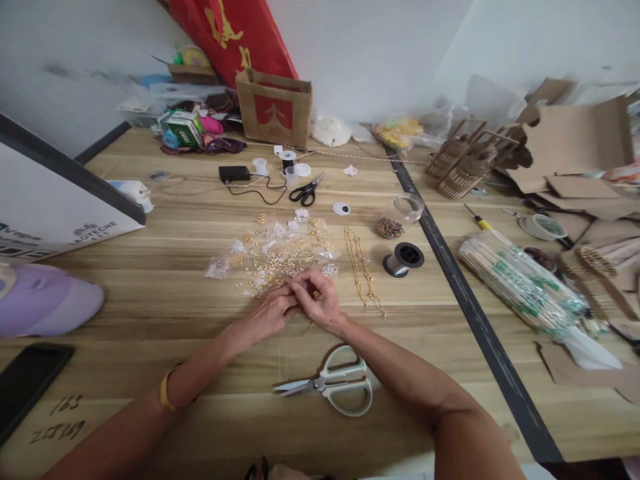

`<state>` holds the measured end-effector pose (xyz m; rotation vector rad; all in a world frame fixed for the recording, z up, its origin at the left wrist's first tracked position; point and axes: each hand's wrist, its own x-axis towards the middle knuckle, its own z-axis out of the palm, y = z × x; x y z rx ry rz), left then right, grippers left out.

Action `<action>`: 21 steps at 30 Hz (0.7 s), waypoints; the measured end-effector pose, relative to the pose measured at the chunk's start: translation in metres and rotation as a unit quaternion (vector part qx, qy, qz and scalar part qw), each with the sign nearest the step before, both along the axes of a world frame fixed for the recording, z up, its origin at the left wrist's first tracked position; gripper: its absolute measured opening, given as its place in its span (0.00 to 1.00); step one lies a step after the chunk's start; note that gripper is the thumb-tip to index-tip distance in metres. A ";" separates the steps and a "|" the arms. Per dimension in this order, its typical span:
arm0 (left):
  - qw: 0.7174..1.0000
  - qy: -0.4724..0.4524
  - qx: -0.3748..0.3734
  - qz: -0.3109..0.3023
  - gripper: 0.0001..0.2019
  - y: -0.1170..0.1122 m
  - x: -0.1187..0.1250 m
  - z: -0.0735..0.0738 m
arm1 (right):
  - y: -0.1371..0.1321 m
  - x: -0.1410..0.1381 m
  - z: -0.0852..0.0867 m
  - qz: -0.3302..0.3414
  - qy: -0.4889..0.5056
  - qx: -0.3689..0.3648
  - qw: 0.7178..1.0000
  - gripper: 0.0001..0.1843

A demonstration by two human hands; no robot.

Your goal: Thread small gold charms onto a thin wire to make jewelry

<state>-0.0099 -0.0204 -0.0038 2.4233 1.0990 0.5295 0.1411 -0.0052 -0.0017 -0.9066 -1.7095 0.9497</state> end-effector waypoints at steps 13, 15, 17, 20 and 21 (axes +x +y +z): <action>0.996 0.059 0.044 -0.049 0.11 0.011 -0.004 -0.001 | 0.002 0.001 -0.001 -0.010 0.065 -0.060 0.996 0.09; 0.998 0.037 0.032 -0.036 0.09 0.011 -0.005 0.003 | 0.004 0.001 -0.001 -0.013 0.073 -0.075 0.994 0.10; 1.000 -0.002 0.016 -0.014 0.07 0.012 -0.007 0.005 | 0.007 0.001 -0.001 -0.021 0.080 -0.085 0.993 0.12; 0.997 -0.071 -0.008 0.011 0.05 0.014 -0.008 0.004 | 0.011 0.001 -0.001 -0.040 0.100 -0.091 0.990 0.13; 0.995 -0.094 -0.016 0.016 0.05 0.014 -0.008 0.003 | 0.012 0.001 -0.001 -0.042 0.110 -0.096 0.988 0.13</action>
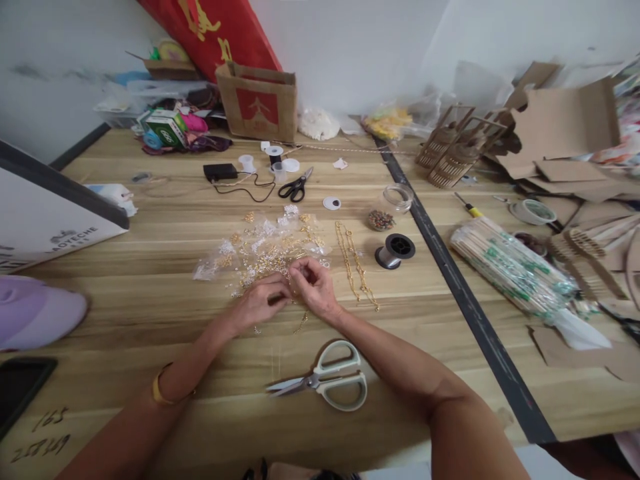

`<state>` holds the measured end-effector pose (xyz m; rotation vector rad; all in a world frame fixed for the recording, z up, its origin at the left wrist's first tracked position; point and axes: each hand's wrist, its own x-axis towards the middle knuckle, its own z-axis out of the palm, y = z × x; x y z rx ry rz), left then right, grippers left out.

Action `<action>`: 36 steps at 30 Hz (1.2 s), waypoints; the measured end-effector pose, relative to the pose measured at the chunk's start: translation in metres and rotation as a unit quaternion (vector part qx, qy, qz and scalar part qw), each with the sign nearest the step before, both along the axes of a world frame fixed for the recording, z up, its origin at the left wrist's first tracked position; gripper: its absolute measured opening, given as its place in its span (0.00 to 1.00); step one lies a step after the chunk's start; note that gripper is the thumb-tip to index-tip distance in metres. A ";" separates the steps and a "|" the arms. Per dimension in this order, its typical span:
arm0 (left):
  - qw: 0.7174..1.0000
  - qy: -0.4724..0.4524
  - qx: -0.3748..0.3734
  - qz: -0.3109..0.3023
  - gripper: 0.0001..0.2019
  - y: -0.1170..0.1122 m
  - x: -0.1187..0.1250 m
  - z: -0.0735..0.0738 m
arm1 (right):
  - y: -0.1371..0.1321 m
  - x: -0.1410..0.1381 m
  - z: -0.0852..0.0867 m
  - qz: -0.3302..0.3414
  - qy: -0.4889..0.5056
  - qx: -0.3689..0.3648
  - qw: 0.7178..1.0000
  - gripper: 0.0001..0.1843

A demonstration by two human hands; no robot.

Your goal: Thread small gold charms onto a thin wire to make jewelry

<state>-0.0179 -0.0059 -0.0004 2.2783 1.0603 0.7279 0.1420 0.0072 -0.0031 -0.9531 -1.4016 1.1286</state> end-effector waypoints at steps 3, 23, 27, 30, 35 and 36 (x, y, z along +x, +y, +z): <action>0.998 -0.055 -0.032 0.017 0.05 0.001 0.001 0.001 | 0.004 0.001 -0.001 0.004 0.027 -0.022 0.999 0.13; 0.997 -0.019 -0.065 0.023 0.10 0.009 0.002 0.000 | 0.012 0.004 -0.002 -0.002 0.043 -0.034 0.999 0.13; 0.997 -0.025 -0.076 0.010 0.10 0.011 0.001 -0.002 | 0.014 0.004 -0.001 0.000 0.045 -0.030 0.999 0.13; 0.996 -0.037 -0.081 0.004 0.09 0.012 0.000 -0.003 | 0.014 0.004 0.000 0.002 0.045 -0.028 0.999 0.13; 0.994 -0.045 -0.098 0.006 0.06 0.011 -0.001 -0.003 | 0.013 0.004 0.001 0.001 0.034 -0.034 0.999 0.13; 0.994 -0.043 -0.103 0.006 0.05 0.011 -0.001 -0.003 | 0.013 0.004 0.001 0.002 0.033 -0.034 0.999 0.13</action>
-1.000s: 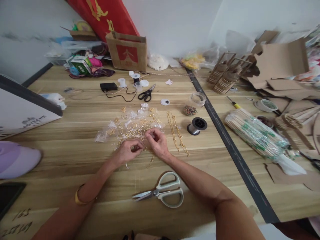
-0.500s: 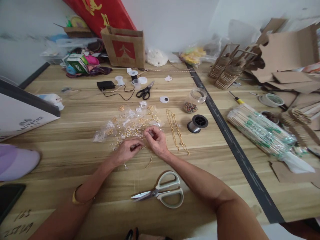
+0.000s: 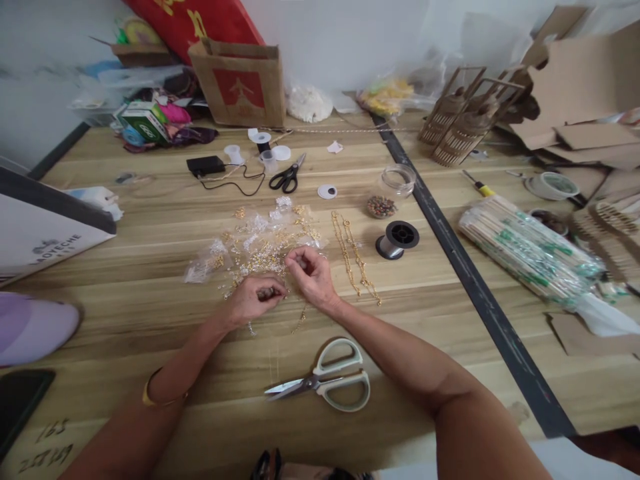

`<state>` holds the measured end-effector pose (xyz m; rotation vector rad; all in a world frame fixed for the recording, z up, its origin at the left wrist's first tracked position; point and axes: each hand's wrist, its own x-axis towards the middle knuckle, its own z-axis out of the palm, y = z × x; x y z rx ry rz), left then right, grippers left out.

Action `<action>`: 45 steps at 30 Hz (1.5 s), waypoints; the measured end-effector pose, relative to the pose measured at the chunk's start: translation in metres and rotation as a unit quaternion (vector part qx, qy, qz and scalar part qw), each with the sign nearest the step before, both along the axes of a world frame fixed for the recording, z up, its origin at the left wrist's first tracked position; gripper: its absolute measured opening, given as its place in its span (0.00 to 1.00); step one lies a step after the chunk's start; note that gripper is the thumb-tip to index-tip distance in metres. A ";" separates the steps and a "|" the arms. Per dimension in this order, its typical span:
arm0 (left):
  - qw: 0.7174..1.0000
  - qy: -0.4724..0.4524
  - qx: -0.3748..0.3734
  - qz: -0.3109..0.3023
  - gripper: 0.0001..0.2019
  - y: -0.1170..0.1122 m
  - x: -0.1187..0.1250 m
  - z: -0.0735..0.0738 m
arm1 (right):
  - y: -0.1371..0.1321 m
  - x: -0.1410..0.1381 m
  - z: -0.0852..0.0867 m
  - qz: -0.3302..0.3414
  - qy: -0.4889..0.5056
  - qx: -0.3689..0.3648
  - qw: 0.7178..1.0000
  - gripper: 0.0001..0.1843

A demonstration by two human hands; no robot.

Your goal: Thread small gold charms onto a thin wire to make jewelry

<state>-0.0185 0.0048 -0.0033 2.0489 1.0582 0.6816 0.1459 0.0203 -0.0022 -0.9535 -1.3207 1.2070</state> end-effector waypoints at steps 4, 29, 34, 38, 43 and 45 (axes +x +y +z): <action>1.000 0.003 -0.019 -0.006 0.06 -0.001 0.000 0.001 | 0.000 0.000 0.000 0.000 -0.003 0.002 1.000 0.14; 1.000 0.004 -0.001 -0.020 0.03 -0.004 0.001 0.000 | 0.000 0.000 0.001 0.006 -0.017 0.013 1.000 0.12; 1.000 0.007 0.006 -0.023 0.03 -0.004 0.002 -0.001 | 0.000 0.000 0.000 0.007 -0.011 0.020 1.000 0.11; 1.000 0.008 0.012 -0.026 0.03 -0.005 0.003 -0.002 | 0.000 0.000 -0.001 0.014 -0.005 0.017 1.000 0.10; 0.999 0.013 0.030 -0.032 0.03 -0.005 0.002 -0.005 | 0.000 0.000 0.000 0.009 -0.007 0.016 1.000 0.10; 0.998 0.021 0.044 -0.035 0.03 -0.006 0.002 -0.006 | 0.000 0.000 0.001 0.009 -0.005 0.018 1.000 0.10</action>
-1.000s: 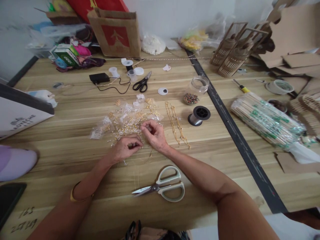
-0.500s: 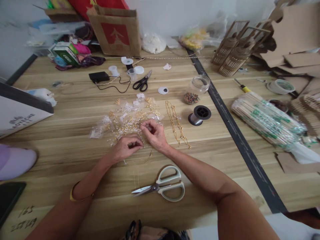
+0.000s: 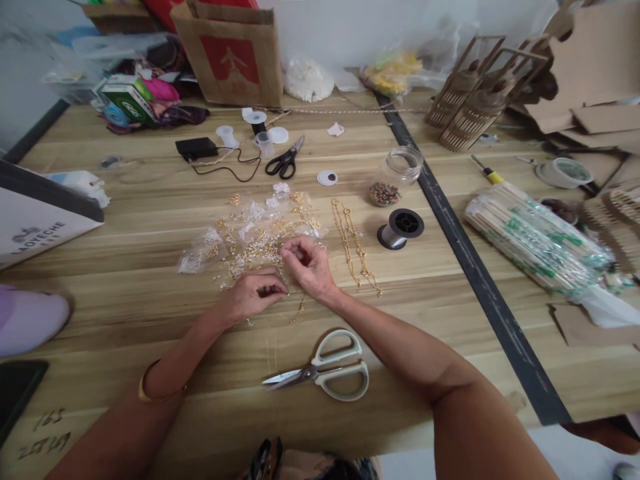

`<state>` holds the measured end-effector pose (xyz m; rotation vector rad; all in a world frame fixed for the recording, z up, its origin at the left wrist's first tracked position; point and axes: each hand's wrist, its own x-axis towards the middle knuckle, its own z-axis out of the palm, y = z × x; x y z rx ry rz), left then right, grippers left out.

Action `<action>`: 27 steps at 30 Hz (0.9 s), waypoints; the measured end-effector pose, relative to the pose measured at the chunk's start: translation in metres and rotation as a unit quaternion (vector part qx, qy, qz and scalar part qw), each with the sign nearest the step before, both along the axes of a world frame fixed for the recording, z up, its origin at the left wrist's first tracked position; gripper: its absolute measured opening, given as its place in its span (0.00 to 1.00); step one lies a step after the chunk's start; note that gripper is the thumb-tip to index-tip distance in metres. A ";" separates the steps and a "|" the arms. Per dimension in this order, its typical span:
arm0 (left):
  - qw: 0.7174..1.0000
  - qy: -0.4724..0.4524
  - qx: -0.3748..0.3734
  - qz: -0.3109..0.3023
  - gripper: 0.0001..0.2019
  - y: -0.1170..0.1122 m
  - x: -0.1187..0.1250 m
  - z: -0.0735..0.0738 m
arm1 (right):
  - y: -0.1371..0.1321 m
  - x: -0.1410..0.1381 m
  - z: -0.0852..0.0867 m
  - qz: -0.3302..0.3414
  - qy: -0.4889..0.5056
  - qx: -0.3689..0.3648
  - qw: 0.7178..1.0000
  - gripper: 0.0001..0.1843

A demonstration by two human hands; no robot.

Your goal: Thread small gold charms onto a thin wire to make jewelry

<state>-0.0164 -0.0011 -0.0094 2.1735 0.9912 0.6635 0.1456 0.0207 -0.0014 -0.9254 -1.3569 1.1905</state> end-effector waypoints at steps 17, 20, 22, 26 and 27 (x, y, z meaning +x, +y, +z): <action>0.998 0.019 0.057 -0.022 0.05 -0.001 -0.002 -0.008 | 0.000 0.000 -0.001 0.001 -0.015 -0.003 1.000 0.10; 0.998 0.018 0.048 -0.020 0.06 -0.001 -0.002 -0.008 | 0.000 0.000 -0.002 0.001 -0.012 -0.003 1.000 0.10; 0.999 0.015 0.035 -0.016 0.06 0.000 -0.002 -0.007 | 0.000 0.001 -0.002 0.002 -0.005 0.000 1.000 0.09; 1.000 0.011 0.012 -0.007 0.08 0.001 -0.002 -0.004 | 0.000 0.001 -0.002 0.001 -0.006 0.004 1.000 0.09; 1.000 0.011 0.008 -0.005 0.08 0.001 -0.002 -0.003 | -0.001 0.001 -0.002 0.000 -0.009 0.004 1.000 0.09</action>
